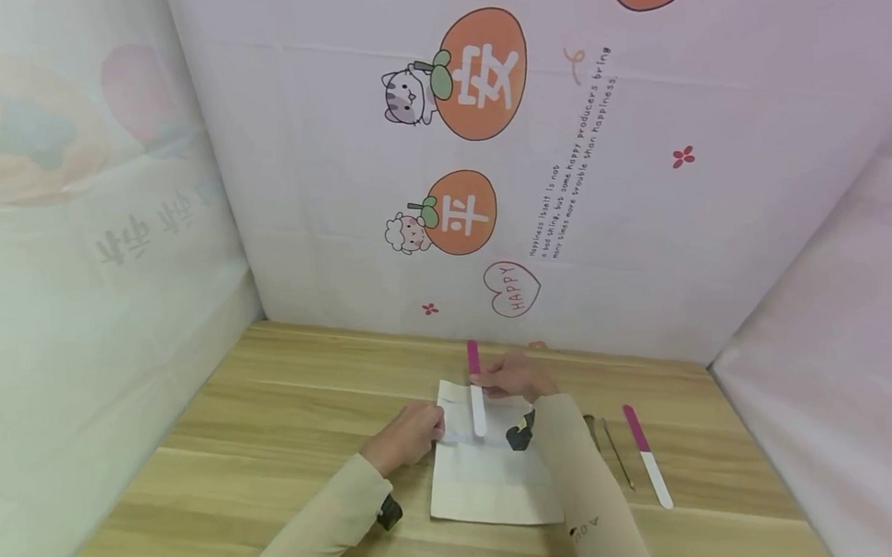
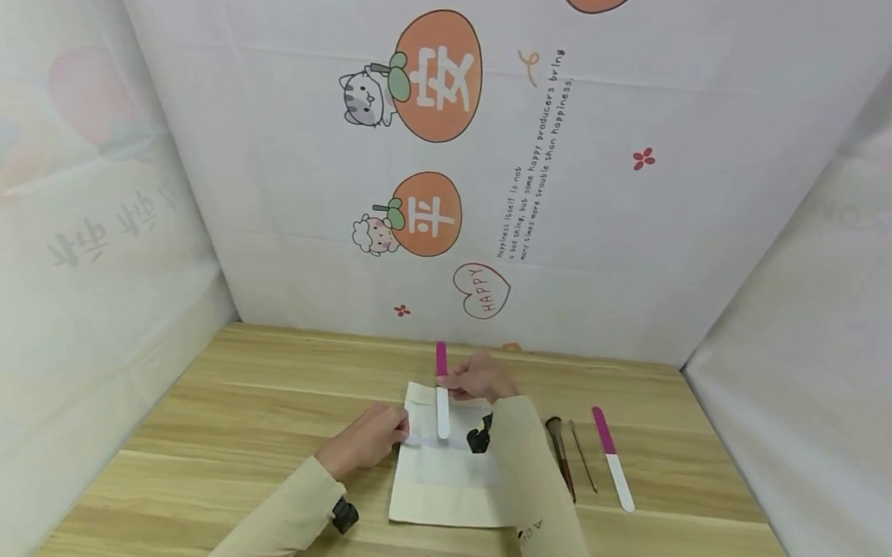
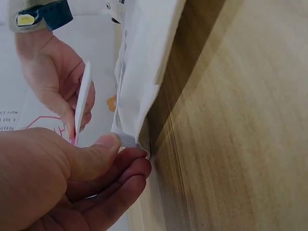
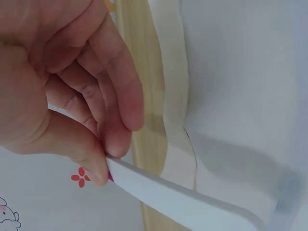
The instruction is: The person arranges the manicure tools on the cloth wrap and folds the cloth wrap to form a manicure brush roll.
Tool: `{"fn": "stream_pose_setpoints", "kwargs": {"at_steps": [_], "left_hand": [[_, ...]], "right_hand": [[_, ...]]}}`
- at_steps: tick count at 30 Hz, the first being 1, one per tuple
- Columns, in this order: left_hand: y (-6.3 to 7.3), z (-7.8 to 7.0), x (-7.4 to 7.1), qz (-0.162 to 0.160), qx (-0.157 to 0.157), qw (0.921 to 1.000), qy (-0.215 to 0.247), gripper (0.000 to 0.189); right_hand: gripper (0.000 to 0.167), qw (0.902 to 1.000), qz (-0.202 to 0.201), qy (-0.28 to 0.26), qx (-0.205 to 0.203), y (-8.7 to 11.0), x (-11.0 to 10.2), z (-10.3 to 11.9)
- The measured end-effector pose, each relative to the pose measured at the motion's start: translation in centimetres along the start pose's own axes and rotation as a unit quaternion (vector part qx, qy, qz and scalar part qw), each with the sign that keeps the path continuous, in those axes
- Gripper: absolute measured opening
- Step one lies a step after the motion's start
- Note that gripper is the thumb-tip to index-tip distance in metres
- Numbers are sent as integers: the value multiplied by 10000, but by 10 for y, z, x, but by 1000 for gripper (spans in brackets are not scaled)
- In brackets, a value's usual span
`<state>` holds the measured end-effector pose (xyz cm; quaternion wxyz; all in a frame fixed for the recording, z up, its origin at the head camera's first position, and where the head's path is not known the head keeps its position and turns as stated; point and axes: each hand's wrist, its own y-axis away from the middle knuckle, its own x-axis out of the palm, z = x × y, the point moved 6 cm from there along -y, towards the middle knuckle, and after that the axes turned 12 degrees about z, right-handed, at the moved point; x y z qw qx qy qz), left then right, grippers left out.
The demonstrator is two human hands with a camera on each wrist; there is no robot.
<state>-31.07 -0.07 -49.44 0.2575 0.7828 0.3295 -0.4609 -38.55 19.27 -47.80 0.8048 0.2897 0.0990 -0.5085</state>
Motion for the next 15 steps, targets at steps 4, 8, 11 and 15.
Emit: {"fn": "stream_pose_setpoints", "kwargs": {"at_steps": [4,8,11,15], "left_hand": [[-1,0,0,27,25,10000,4,18],[-2,1,1,18,3,10000,-14,18],[-1,2,1,26,-49,10000,3,16],[-1,2,1,90,-139,9998,109,15]], "right_hand": [[24,9994,-314,0,-109,-9,5,1],[20,9983,-535,-112,-202,-16,11,3],[20,9975,-634,-192,-256,-18,16,4],[20,9966,-729,-257,-282,-22,24,2]]}}
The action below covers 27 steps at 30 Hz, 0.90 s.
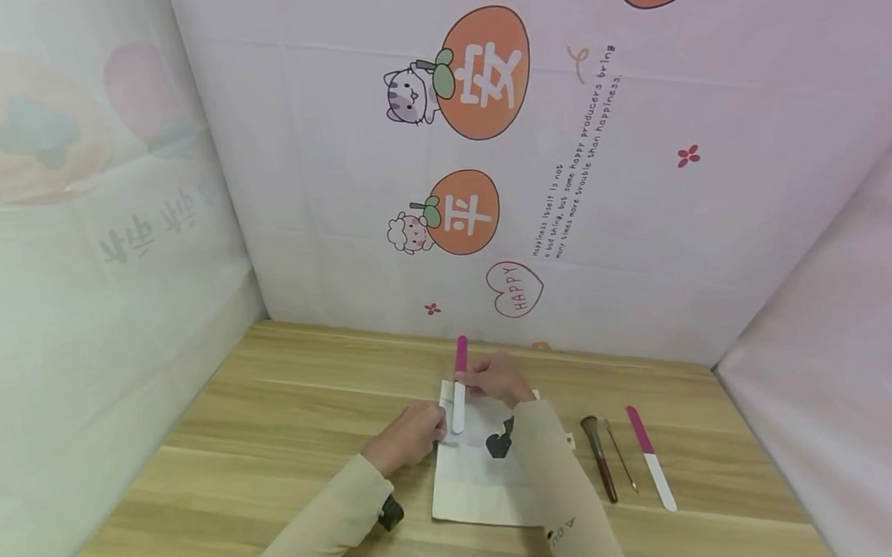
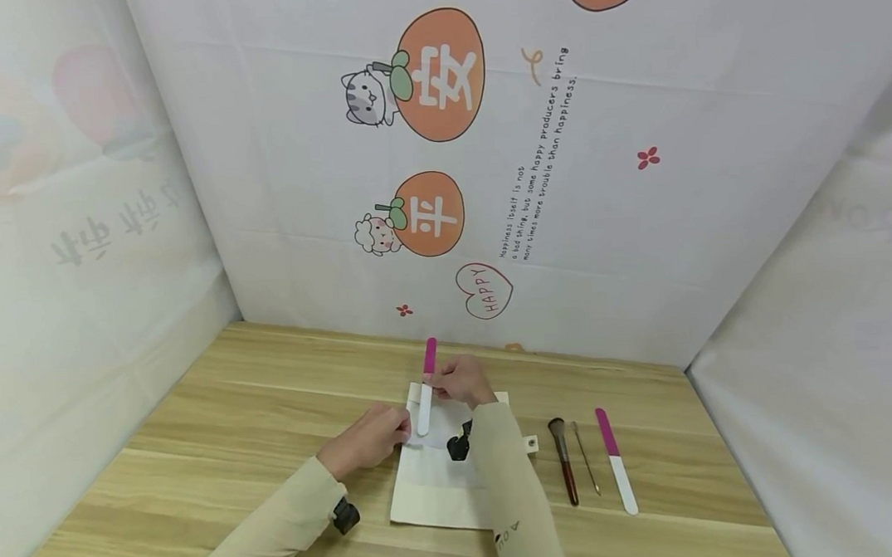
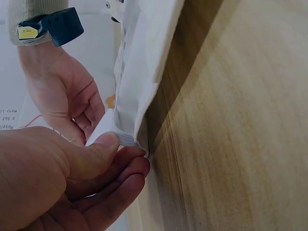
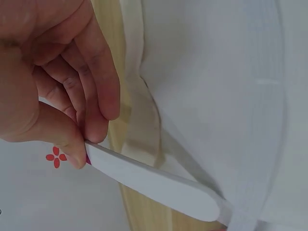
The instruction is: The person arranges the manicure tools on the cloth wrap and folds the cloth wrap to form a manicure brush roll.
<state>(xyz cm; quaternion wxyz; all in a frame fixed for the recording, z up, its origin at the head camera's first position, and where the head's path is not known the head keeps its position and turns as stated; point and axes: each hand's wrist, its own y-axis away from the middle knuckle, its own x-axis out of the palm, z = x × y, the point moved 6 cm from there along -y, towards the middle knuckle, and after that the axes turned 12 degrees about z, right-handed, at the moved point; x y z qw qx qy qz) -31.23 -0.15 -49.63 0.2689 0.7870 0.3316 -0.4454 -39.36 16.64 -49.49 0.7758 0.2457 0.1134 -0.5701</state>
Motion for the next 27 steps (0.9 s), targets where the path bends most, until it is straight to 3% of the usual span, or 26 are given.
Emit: {"fn": "stream_pose_setpoints", "kwargs": {"at_steps": [11,20,27], "left_hand": [[2,-5,-3,-17,85,9998,187,17],[4,-7,-3,-140,244,9995,176,17],[1,-5,-3,-106,204,9996,187,17]], "right_hand": [[20,9998,-133,-56,-140,2,14,-8],[23,9998,85,79,-165,10,24,-13],[20,9989,421,178,86,22,27,-14]]}}
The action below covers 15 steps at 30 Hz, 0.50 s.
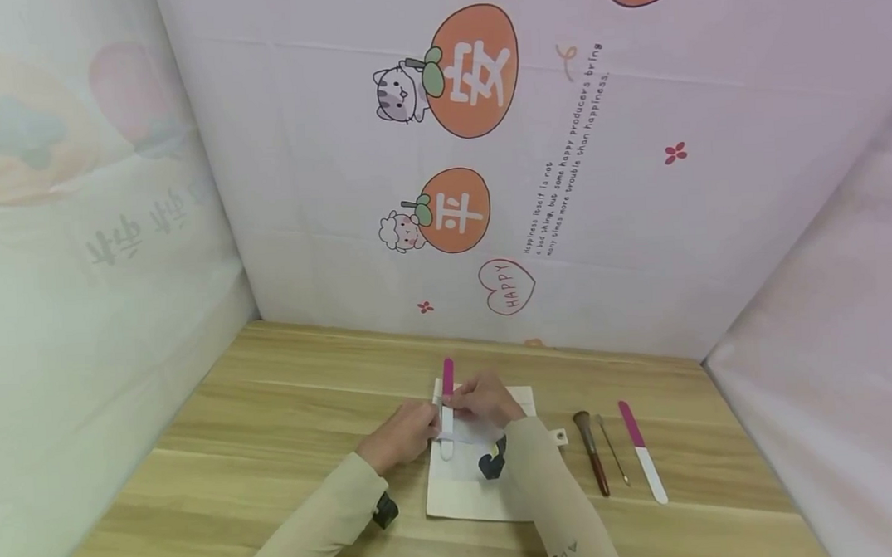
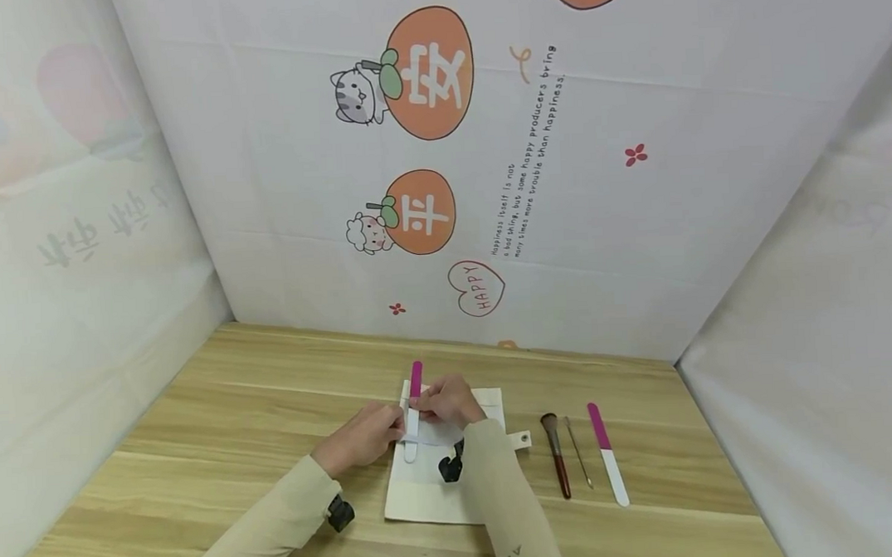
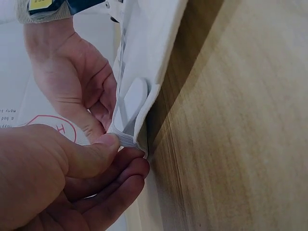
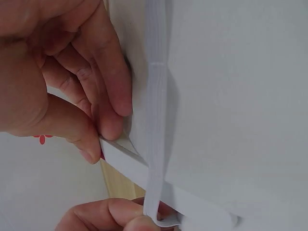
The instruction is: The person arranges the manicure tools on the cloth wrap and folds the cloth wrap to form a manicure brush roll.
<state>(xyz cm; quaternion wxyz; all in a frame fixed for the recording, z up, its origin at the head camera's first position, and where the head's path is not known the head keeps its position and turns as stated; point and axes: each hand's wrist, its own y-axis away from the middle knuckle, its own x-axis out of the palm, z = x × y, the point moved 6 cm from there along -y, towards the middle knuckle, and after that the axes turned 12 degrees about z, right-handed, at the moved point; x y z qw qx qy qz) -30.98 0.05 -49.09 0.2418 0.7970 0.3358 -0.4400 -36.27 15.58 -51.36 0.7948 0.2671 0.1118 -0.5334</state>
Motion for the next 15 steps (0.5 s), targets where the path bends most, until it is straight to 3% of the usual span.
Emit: {"fn": "stream_pose_setpoints", "kwargs": {"at_steps": [15], "left_hand": [[-1,-1,1,16,1,10000,-59,19]], "right_hand": [[13,9971,707,168,206,17,17,6]]}}
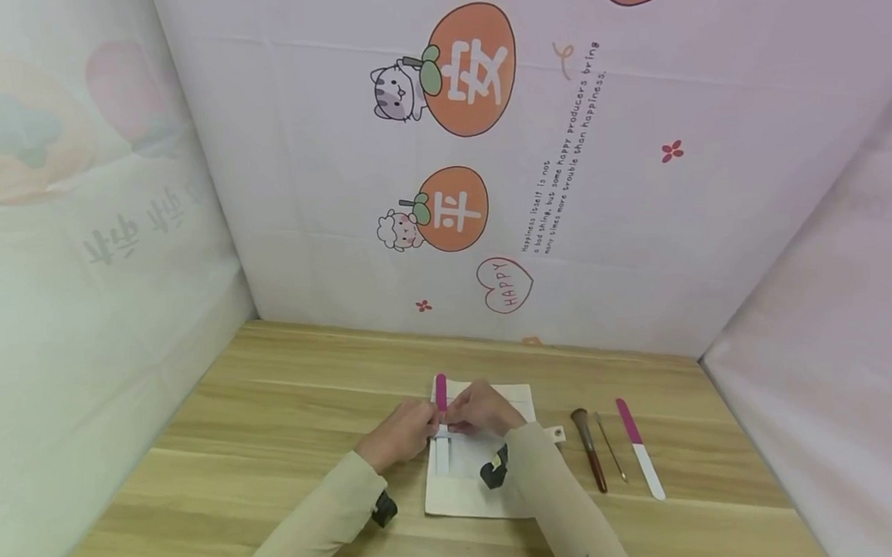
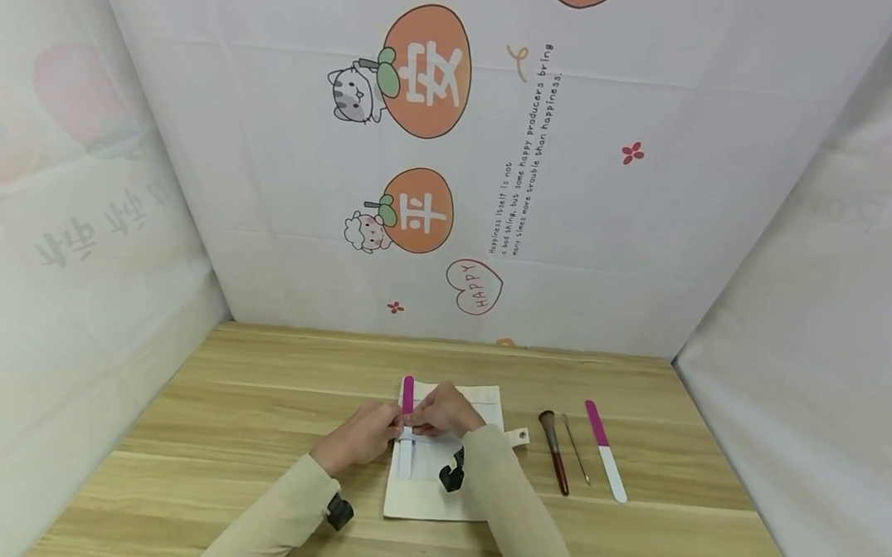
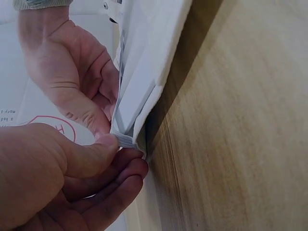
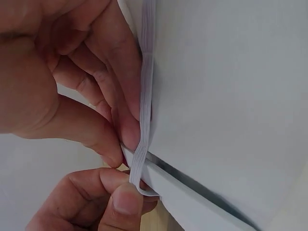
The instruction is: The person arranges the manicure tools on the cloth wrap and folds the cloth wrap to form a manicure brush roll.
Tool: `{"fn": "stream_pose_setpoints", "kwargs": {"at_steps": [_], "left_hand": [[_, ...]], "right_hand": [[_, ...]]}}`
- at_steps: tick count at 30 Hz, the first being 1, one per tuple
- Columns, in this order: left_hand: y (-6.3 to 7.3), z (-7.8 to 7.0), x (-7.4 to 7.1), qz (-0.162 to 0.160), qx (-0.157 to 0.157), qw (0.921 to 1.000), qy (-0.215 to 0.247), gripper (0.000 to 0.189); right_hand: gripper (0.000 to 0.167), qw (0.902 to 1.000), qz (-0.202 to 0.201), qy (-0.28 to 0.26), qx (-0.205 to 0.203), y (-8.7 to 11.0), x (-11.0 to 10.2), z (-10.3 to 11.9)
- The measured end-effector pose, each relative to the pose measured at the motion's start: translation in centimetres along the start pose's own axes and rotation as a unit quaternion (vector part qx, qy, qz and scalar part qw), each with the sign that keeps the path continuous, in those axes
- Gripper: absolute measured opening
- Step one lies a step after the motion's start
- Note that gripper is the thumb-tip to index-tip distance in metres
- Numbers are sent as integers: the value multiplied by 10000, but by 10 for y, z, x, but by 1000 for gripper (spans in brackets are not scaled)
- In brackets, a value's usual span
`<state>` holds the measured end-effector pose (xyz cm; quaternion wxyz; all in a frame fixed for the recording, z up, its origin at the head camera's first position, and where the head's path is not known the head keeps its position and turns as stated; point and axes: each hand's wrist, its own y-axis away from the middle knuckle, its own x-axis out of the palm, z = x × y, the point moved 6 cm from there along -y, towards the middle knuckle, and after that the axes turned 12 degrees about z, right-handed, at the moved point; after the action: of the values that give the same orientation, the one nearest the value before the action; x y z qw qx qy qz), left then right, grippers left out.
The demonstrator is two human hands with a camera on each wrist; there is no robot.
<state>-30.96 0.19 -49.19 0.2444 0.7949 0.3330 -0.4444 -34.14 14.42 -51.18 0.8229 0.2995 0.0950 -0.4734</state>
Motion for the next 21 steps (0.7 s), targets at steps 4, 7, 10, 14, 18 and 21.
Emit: {"fn": "stream_pose_setpoints", "kwargs": {"at_steps": [4,7,10,14,18,21], "left_hand": [[-1,1,1,6,-57,10000,-65,17],[-1,2,1,-4,-58,9999,-121,17],[-2,2,0,-67,35,9998,-183,18],[-1,1,0,-147,152,9996,-211,18],[0,1,1,-171,133,9995,-211,18],[1,0,1,-189,100,9995,-217,20]], "right_hand": [[13,9999,48,148,53,0,1,1],[15,9995,84,253,164,-1,0,2],[16,9992,77,318,208,-4,-3,5],[14,9996,-43,268,122,-9,-7,9],[13,9992,-295,269,77,-15,-9,11],[11,9986,-485,171,110,-20,-12,10]]}}
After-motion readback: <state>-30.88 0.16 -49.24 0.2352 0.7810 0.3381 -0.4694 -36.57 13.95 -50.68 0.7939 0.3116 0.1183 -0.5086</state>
